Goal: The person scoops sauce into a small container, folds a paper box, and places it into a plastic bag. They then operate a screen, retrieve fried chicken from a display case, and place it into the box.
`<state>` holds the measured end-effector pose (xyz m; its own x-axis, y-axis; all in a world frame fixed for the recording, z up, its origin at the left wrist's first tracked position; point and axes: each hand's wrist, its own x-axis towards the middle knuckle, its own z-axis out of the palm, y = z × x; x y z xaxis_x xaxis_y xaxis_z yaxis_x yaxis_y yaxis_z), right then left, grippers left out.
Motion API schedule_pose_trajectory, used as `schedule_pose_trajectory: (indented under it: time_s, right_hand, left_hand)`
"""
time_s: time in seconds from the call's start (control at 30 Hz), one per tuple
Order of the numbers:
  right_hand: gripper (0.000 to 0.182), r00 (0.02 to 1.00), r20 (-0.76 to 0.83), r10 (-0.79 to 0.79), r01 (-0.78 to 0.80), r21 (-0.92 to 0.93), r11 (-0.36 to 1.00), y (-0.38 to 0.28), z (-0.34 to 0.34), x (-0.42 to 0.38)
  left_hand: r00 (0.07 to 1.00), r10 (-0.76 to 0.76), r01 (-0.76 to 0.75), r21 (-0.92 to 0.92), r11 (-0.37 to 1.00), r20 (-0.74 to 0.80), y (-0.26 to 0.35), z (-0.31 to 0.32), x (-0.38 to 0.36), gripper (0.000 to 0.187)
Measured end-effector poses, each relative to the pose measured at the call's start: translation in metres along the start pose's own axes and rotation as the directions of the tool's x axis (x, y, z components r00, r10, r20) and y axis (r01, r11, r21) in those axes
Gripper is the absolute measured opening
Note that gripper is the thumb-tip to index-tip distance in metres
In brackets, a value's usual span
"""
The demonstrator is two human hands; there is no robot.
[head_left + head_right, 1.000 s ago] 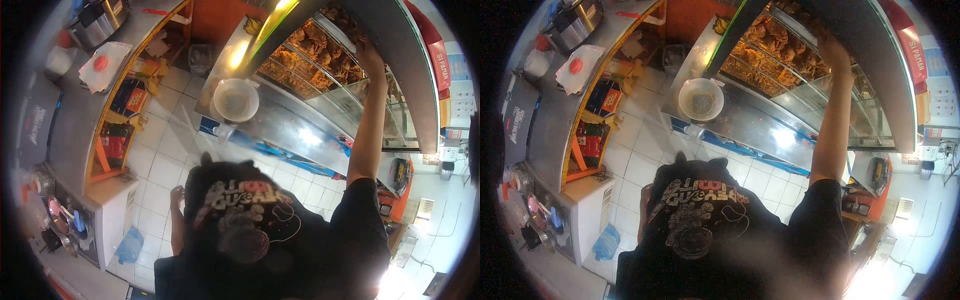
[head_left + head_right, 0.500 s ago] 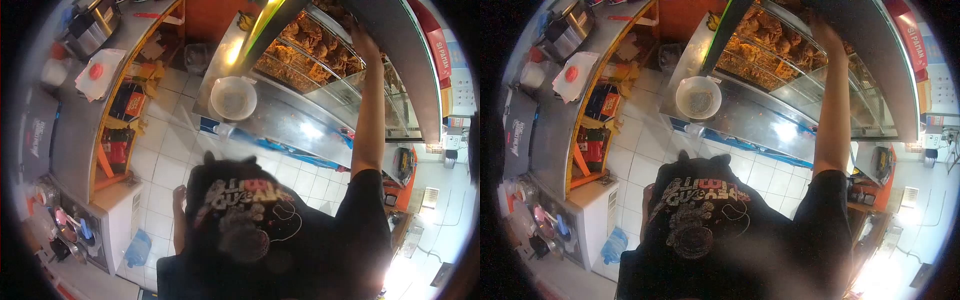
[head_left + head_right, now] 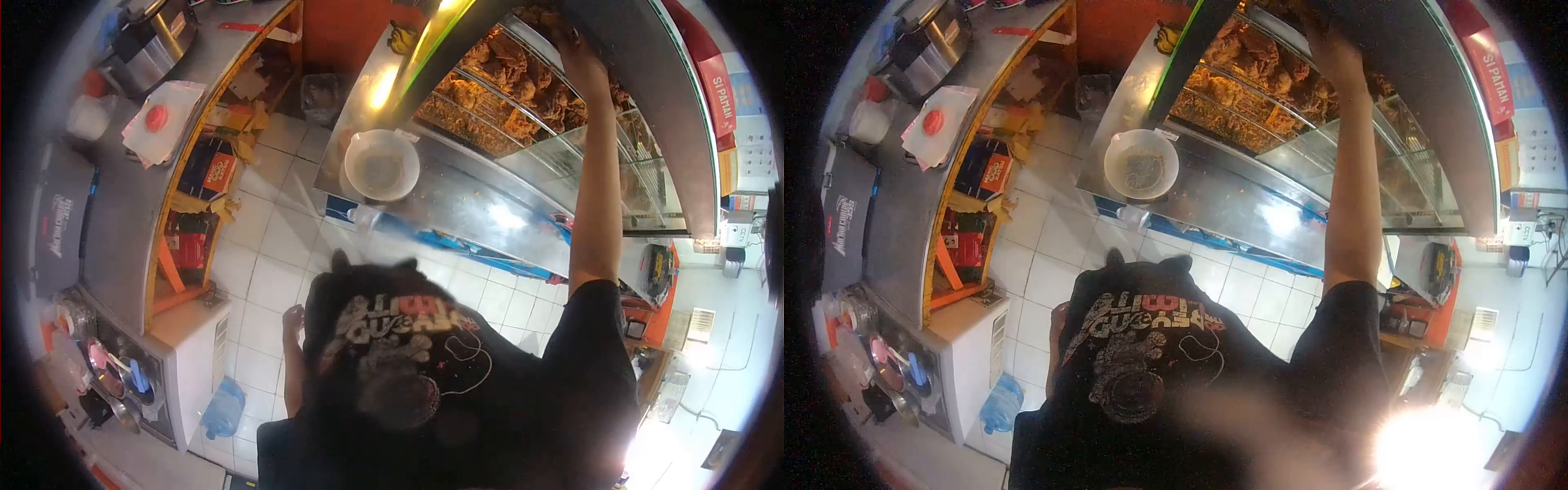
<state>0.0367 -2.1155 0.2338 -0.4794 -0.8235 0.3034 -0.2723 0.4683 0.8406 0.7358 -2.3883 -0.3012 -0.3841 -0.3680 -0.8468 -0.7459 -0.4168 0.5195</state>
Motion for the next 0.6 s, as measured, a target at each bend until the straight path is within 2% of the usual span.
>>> schedule_pose_trajectory:
  time_s: [0.03,0.07,0.1,0.13,0.2,0.23,0.27,0.3,0.33,0.37,0.4,0.43,0.5,0.57,0.6]
  right_hand:
    - [0.042,0.986,-0.072,0.153,-0.119,0.348,0.930,-0.004,-0.004,-0.004]
    - [0.042,0.986,-0.075,0.152,-0.117,0.349,0.930,-0.011,-0.021,-0.004]
    - [0.043,0.940,-0.066,0.334,-0.228,0.608,0.760,-0.019,-0.037,-0.003]
    - [0.043,0.868,0.001,0.497,-0.292,0.810,0.509,-0.024,-0.049,-0.001]
    - [0.044,0.865,-0.049,0.500,-0.246,0.828,0.505,-0.024,-0.056,0.000]
    - [0.045,0.859,-0.106,0.500,-0.190,0.842,0.505,-0.023,-0.057,-0.001]
    - [0.045,0.859,-0.103,0.502,-0.194,0.842,0.504,-0.023,-0.053,-0.002]
    - [0.043,0.853,-0.129,0.506,-0.202,0.812,0.547,-0.021,-0.047,-0.003]
    - [0.042,0.847,-0.157,0.508,-0.209,0.781,0.589,-0.019,-0.039,-0.003]
    - [0.042,0.847,-0.153,0.509,-0.212,0.781,0.588,-0.016,-0.022,-0.002]
    - [0.043,0.819,-0.018,0.574,-0.391,0.715,0.580,-0.012,-0.002,-0.001]
    - [0.044,0.763,0.107,0.638,-0.553,0.618,0.558,-0.009,0.010,-0.002]
    - [0.047,0.756,0.069,0.651,-0.558,0.589,0.585,-0.006,0.007,-0.004]
    - [0.050,0.750,0.027,0.661,-0.558,0.563,0.610,0.000,0.019,-0.008]
    - [0.053,0.839,0.034,0.543,-0.525,0.317,0.790,0.008,0.038,-0.015]
  left_hand:
    - [1.000,-0.001,0.001,-0.004,1.000,-0.002,-0.001,0.001,0.000,0.029]
    - [1.000,0.018,-0.018,0.034,0.999,0.016,-0.005,0.001,0.004,0.029]
    - [0.999,0.035,-0.038,0.075,0.996,0.034,-0.009,0.000,0.007,0.030]
    - [0.999,0.034,-0.037,0.080,0.996,0.033,-0.027,-0.001,0.023,0.030]
    - [0.995,0.059,-0.035,-0.278,0.960,0.078,-0.069,-0.002,0.055,0.031]
    - [0.995,0.058,-0.034,-0.272,0.962,0.079,-0.056,-0.003,0.045,0.031]
    - [0.986,0.160,-0.159,-0.018,0.987,0.044,-0.032,-0.002,0.025,0.030]
    - [0.963,0.265,-0.266,0.239,0.934,0.037,-0.014,-0.001,0.010,0.028]
    - [0.964,0.264,-0.265,0.241,0.934,0.038,-0.013,-0.002,0.013,0.028]
    - [0.988,0.147,-0.150,0.097,0.984,0.038,-0.014,-0.005,0.017,0.028]
    - [0.998,0.029,-0.026,-0.048,0.998,0.056,-0.016,-0.007,0.020,0.028]
    - [0.998,0.028,-0.025,-0.046,0.999,0.057,-0.010,-0.008,0.015,0.028]
    - [0.993,0.106,-0.106,-0.017,0.994,0.056,0.006,-0.007,-0.002,0.029]
    - [0.993,0.103,-0.103,-0.002,0.995,0.053,0.002,-0.008,0.003,0.030]
    - [0.994,0.101,-0.102,0.014,0.995,0.050,-0.002,-0.008,0.007,0.031]
